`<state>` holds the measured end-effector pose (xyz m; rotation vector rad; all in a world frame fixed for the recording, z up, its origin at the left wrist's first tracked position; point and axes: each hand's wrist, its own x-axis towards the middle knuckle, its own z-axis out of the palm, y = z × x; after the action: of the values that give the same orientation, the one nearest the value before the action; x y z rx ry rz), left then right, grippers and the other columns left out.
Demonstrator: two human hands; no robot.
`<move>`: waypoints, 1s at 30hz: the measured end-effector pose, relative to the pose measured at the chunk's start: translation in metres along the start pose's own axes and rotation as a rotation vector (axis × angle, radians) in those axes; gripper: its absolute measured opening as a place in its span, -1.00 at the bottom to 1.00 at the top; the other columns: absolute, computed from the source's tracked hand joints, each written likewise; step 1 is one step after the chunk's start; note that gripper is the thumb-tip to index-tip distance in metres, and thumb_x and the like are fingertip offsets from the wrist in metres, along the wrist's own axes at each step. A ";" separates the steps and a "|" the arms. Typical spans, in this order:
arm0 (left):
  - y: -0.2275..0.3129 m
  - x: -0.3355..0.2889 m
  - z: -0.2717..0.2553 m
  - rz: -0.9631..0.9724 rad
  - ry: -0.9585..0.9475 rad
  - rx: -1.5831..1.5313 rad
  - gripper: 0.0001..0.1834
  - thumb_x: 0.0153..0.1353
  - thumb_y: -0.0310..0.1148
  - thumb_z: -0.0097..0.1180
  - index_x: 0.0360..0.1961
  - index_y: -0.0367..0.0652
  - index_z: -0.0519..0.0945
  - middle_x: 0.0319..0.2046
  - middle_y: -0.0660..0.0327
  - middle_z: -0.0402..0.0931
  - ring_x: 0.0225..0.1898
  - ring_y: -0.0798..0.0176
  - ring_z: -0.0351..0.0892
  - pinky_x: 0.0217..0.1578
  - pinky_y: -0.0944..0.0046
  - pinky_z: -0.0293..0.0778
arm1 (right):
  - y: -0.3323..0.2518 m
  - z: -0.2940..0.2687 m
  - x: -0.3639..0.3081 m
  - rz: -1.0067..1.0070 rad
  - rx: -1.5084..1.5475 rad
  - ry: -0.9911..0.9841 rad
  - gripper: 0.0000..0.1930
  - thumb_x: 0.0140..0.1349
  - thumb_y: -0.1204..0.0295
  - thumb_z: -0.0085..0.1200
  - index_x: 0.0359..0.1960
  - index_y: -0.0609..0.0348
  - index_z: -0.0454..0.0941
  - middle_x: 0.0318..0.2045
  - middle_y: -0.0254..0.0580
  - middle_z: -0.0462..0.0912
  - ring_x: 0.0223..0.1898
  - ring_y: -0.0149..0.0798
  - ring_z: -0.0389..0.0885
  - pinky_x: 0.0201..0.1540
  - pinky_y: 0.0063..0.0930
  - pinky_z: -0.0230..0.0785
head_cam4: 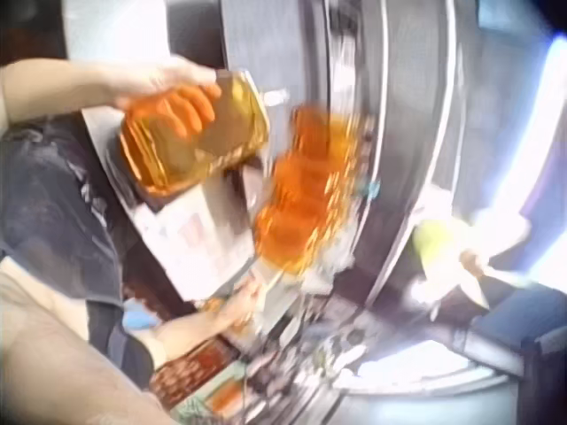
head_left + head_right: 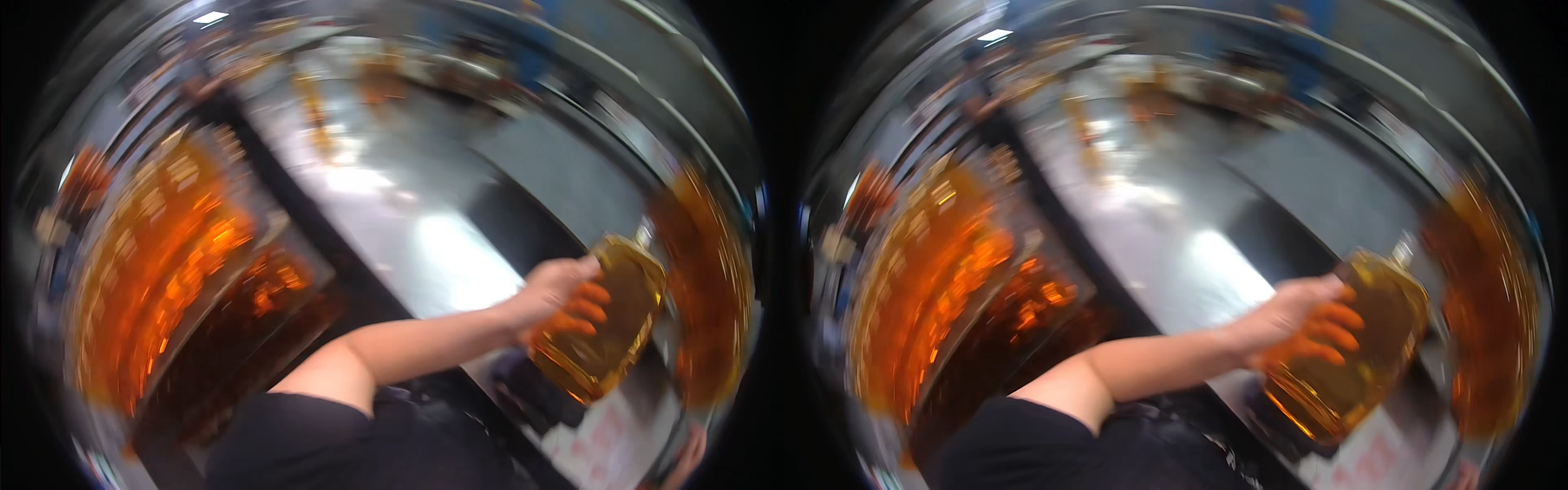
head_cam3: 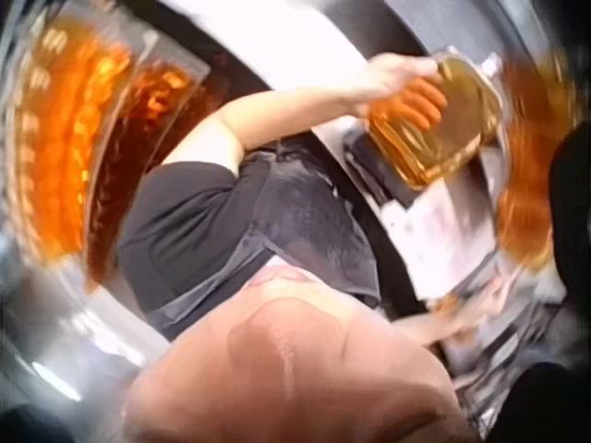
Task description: The person applies adhesive labels to amber-colored glass bottles on a metal workbench. They pick up a bottle, peel a label from a sheet, and carefully smooth it onto the bottle's surface using their fingers and a green plastic scraper tool. The labeled bottles are then placed back on the table.
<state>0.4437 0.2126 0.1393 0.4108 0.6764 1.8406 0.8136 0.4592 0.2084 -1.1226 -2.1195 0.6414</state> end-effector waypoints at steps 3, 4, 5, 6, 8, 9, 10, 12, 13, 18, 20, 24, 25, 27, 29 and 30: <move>-0.021 0.006 0.024 -0.039 0.058 0.230 -0.30 0.30 0.06 0.07 0.27 -0.20 0.26 0.07 -0.02 0.43 -0.04 0.13 0.51 -0.05 0.04 0.52 | 0.033 -0.011 -0.023 0.107 -0.038 -0.008 -0.78 0.36 0.33 -0.03 -0.33 0.16 0.61 -0.63 -0.57 0.33 -0.65 -0.68 0.13 -0.61 -0.73 -0.09; -0.018 0.024 0.033 -0.011 0.059 0.379 -0.34 0.31 0.03 0.06 0.26 -0.21 0.29 0.06 -0.01 0.45 -0.03 0.16 0.51 -0.06 0.06 0.52 | 0.008 0.000 -0.029 0.186 0.019 -0.041 -0.82 0.30 0.42 0.00 -0.36 0.20 0.64 -0.59 -0.53 0.42 -0.61 -0.65 0.17 -0.59 -0.70 -0.08; -0.026 0.031 0.040 0.005 0.101 0.446 -0.36 0.32 0.02 0.04 0.24 -0.22 0.32 0.04 0.00 0.47 -0.02 0.19 0.52 -0.07 0.08 0.53 | -0.003 0.001 -0.036 0.215 0.013 -0.037 -0.81 0.28 0.43 0.00 -0.36 0.24 0.65 -0.60 -0.52 0.41 -0.60 -0.64 0.19 -0.57 -0.69 -0.04; -0.033 0.030 0.036 0.022 0.142 0.507 -0.36 0.33 0.01 0.01 0.26 -0.23 0.31 0.05 0.00 0.47 -0.02 0.20 0.51 -0.07 0.09 0.53 | 0.002 0.000 -0.043 0.196 -0.013 -0.049 -0.79 0.28 0.42 -0.01 -0.35 0.28 0.66 -0.61 -0.52 0.41 -0.57 -0.62 0.23 -0.54 -0.66 0.03; -0.042 0.032 0.029 0.107 0.254 0.504 -0.45 0.33 -0.09 0.05 0.19 -0.24 0.37 0.04 0.00 0.48 -0.03 0.17 0.51 -0.06 0.09 0.50 | 0.019 -0.003 -0.056 0.261 0.059 -0.041 -0.79 0.29 0.44 0.00 -0.34 0.32 0.65 -0.62 -0.50 0.42 -0.54 -0.61 0.29 -0.49 -0.66 0.11; -0.042 0.033 0.021 0.150 0.262 0.516 -0.43 0.34 -0.06 0.01 0.21 -0.25 0.35 0.05 -0.01 0.47 -0.03 0.16 0.51 -0.06 0.08 0.48 | 0.033 -0.006 -0.061 0.321 0.077 -0.060 -0.80 0.29 0.44 0.02 -0.33 0.32 0.65 -0.61 -0.47 0.45 -0.53 -0.61 0.32 -0.48 -0.66 0.14; -0.040 0.033 0.024 0.186 0.314 0.572 -0.39 0.35 -0.04 -0.02 0.25 -0.27 0.32 0.06 -0.01 0.47 -0.03 0.17 0.49 -0.06 0.08 0.47 | 0.049 -0.007 -0.067 0.317 0.066 -0.065 -0.81 0.29 0.44 0.04 -0.31 0.31 0.65 -0.61 -0.44 0.46 -0.54 -0.59 0.34 -0.49 -0.64 0.17; -0.040 0.045 0.003 0.188 0.315 0.586 -0.38 0.37 -0.03 -0.06 0.28 -0.28 0.28 0.07 0.03 0.45 -0.01 0.20 0.45 -0.05 0.11 0.46 | 0.074 0.006 -0.080 0.390 0.026 -0.068 -0.81 0.29 0.44 0.04 -0.26 0.31 0.64 -0.59 -0.40 0.51 -0.53 -0.57 0.37 -0.47 -0.62 0.22; -0.037 0.036 -0.004 0.184 0.305 0.618 -0.38 0.38 -0.03 -0.07 0.28 -0.27 0.27 0.07 0.04 0.44 -0.01 0.21 0.45 -0.06 0.14 0.46 | 0.085 0.016 -0.088 0.412 0.017 -0.079 -0.82 0.29 0.44 0.04 -0.23 0.29 0.64 -0.58 -0.36 0.53 -0.52 -0.57 0.39 -0.45 -0.61 0.25; -0.034 0.029 0.011 0.181 0.400 0.788 -0.38 0.41 0.00 -0.16 0.32 -0.22 0.25 0.07 0.10 0.43 0.00 0.25 0.44 -0.07 0.22 0.45 | 0.083 0.069 -0.075 -0.003 -0.336 -0.239 -0.68 0.17 0.45 0.10 0.00 0.05 0.62 -0.46 -0.14 0.61 -0.42 -0.20 0.60 -0.41 -0.35 0.43; -0.029 0.029 0.014 0.179 0.450 0.843 -0.39 0.43 0.01 -0.22 0.33 -0.20 0.24 0.06 0.11 0.44 -0.01 0.26 0.45 -0.08 0.23 0.45 | 0.073 0.093 -0.056 -0.017 -0.485 -0.301 -0.65 0.17 0.44 0.08 0.03 -0.03 0.61 -0.48 -0.13 0.55 -0.41 -0.11 0.58 -0.39 -0.26 0.44; -0.021 0.031 0.009 0.162 0.481 0.799 -0.41 0.48 0.00 -0.37 0.35 -0.16 0.21 0.07 0.08 0.45 -0.06 0.26 0.49 -0.05 0.23 0.44 | 0.083 0.128 -0.009 -0.162 -0.696 -0.409 -0.62 0.17 0.43 0.02 0.05 -0.14 0.60 -0.52 -0.16 0.47 -0.38 -0.08 0.55 -0.36 -0.16 0.43; -0.021 0.031 0.010 0.169 0.473 0.804 -0.41 0.48 0.00 -0.37 0.35 -0.17 0.21 0.08 0.07 0.44 -0.06 0.25 0.50 -0.04 0.22 0.43 | 0.085 0.135 0.006 -0.251 -0.684 -0.426 -0.62 0.17 0.42 0.02 0.05 -0.14 0.59 -0.47 -0.16 0.50 -0.34 -0.08 0.56 -0.35 -0.18 0.44; -0.021 0.030 0.010 0.174 0.456 0.812 -0.40 0.48 0.01 -0.38 0.36 -0.17 0.20 0.10 0.05 0.44 -0.06 0.24 0.51 -0.03 0.21 0.43 | 0.087 0.150 0.034 -0.423 -0.656 -0.460 -0.61 0.15 0.41 0.02 0.05 -0.13 0.58 -0.39 -0.14 0.55 -0.25 -0.09 0.58 -0.32 -0.21 0.47; -0.021 0.029 0.007 0.165 0.506 0.816 -0.39 0.48 0.01 -0.37 0.36 -0.19 0.19 0.10 0.03 0.43 -0.06 0.23 0.51 -0.01 0.19 0.42 | 0.084 0.169 0.056 -0.562 -0.598 -0.447 -0.64 0.16 0.38 0.02 0.02 -0.09 0.60 -0.31 -0.11 0.59 -0.16 -0.07 0.58 -0.26 -0.22 0.49; -0.021 0.029 0.006 0.159 0.529 0.818 -0.39 0.48 0.01 -0.37 0.36 -0.19 0.19 0.11 0.03 0.43 -0.06 0.23 0.52 0.00 0.18 0.42 | 0.084 0.176 0.065 -0.629 -0.567 -0.439 -0.66 0.17 0.37 0.02 0.00 -0.08 0.60 -0.26 -0.09 0.60 -0.12 -0.06 0.58 -0.23 -0.22 0.51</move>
<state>0.4517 0.2469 0.1293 0.5076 1.8219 1.7605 0.7020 0.5366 0.0547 -0.5178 -2.9482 -0.0327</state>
